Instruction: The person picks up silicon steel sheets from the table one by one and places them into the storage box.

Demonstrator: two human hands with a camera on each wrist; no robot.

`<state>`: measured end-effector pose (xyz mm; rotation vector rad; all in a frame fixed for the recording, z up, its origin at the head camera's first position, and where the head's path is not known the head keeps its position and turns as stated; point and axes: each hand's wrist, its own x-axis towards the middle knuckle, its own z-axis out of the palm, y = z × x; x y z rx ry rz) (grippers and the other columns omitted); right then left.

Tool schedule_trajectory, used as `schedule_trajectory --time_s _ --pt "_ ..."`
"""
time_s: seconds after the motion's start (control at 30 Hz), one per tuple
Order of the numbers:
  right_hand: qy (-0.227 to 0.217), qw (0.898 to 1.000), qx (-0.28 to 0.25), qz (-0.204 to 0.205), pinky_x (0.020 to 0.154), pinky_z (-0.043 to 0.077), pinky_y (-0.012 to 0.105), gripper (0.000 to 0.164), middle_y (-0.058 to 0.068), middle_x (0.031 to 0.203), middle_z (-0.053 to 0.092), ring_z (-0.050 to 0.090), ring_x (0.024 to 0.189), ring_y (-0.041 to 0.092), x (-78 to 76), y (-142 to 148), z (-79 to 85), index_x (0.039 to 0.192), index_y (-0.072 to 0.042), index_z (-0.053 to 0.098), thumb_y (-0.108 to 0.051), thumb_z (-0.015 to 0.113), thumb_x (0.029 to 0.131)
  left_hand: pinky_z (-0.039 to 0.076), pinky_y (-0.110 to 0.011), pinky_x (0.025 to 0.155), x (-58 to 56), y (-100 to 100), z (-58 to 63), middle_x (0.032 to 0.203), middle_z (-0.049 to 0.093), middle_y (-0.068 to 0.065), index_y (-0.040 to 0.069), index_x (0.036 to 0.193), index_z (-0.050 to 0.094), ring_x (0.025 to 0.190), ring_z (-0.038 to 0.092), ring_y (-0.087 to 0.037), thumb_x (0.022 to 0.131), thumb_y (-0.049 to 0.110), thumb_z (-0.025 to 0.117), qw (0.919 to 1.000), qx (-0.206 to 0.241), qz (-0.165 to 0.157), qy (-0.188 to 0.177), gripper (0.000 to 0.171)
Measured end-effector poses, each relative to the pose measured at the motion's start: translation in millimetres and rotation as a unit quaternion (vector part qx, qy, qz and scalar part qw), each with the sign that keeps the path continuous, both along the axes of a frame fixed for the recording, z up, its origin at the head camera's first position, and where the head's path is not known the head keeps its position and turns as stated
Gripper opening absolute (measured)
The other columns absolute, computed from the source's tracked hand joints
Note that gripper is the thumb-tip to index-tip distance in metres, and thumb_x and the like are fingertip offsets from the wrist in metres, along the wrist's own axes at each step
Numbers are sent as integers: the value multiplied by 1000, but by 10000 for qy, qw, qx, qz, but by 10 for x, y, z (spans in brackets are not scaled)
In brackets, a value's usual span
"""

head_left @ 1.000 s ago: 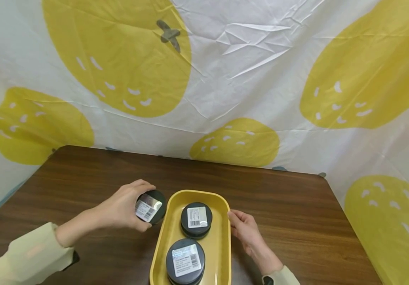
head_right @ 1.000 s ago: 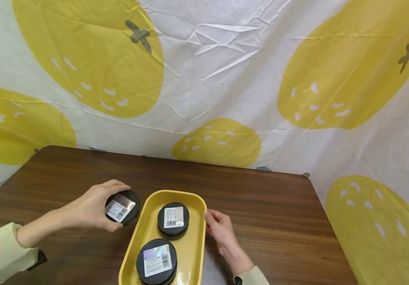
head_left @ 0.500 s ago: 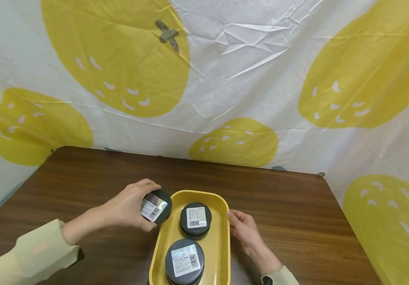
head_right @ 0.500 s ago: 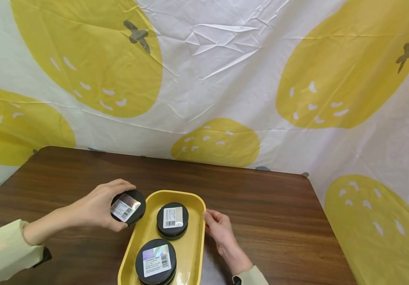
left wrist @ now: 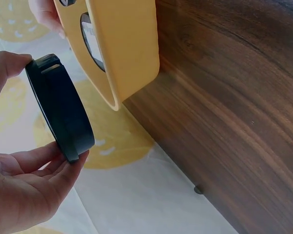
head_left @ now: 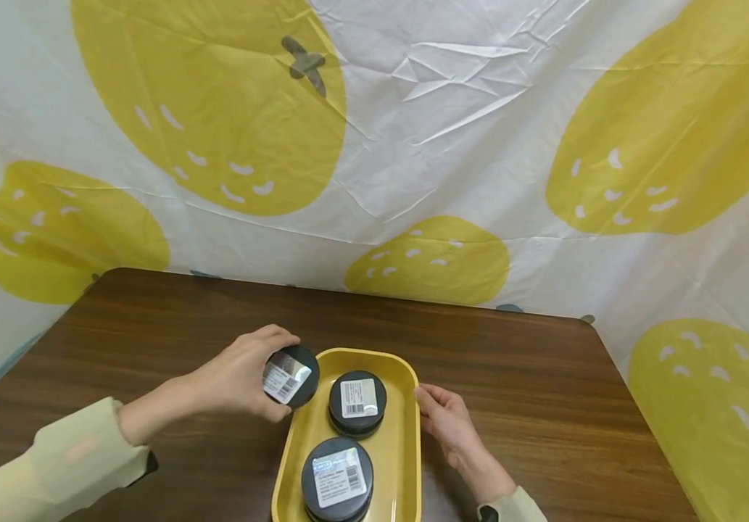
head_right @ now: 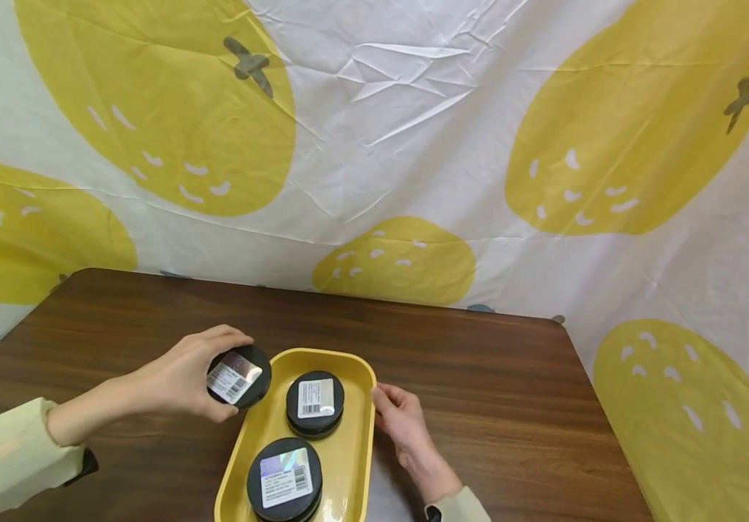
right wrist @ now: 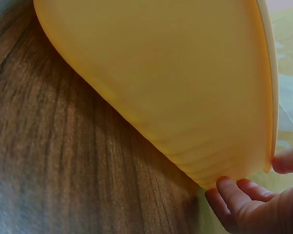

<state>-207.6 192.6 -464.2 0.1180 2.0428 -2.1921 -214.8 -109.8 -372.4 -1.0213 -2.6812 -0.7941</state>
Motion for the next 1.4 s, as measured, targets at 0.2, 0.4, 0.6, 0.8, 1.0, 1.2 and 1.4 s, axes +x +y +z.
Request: schedule_trajectory --time_s 0.2,0.4,0.6,0.8,1.0,1.2,1.4 --pt "2 10000 27 23 74 53 28 34 13 96 65 63 83 15 -2 5 -1 117 20 50 -7 48 96 52 -32 76 -26 50 -4 108 57 -9 -9 114 57 90 57 -19 50 21 83 10000 7 -24 -19 75" --pt "-5 10000 19 64 74 53 27 35 13 96 65 63 83 15 -13 16 -12 117 20 50 -8 48 97 51 -32 76 -54 103 9 109 56 -9 -8 114 57 89 57 -18 50 23 82 10000 5 -58 -27 76" --pt "6 10000 46 76 74 54 27 35 14 97 65 63 83 16 -13 22 -12 117 19 51 -8 48 97 51 -31 77 -77 169 22 109 56 -9 -8 115 57 90 56 -17 50 24 82 9999 -11 -150 -45 76" --pt "40 9999 48 102 75 53 28 35 16 99 65 63 85 16 -12 24 -8 117 19 51 -9 49 96 51 -32 77 -109 230 20 108 57 -10 -9 114 57 90 57 -19 52 25 82 9996 -43 -290 -21 75" --pt "73 9999 43 134 74 54 27 36 17 99 64 64 84 16 -14 38 -15 117 20 51 -9 48 97 51 -30 77 -125 292 14 109 56 -10 -9 115 57 90 56 -19 53 25 82 9993 -43 -342 -152 75" --pt "52 9999 64 64 74 54 28 35 17 100 64 63 84 17 -5 30 -9 117 19 51 -8 49 96 50 -32 77 -145 360 -25 108 57 -10 -9 113 57 89 56 -19 52 25 81 9990 -47 -436 -109 74" --pt "31 10000 59 53 75 53 28 36 17 101 63 62 85 16 -1 19 0 118 20 50 -9 48 96 51 -32 79 -154 429 -69 107 57 -11 -9 112 57 90 56 -19 51 26 81 9985 -78 -534 -80 75"
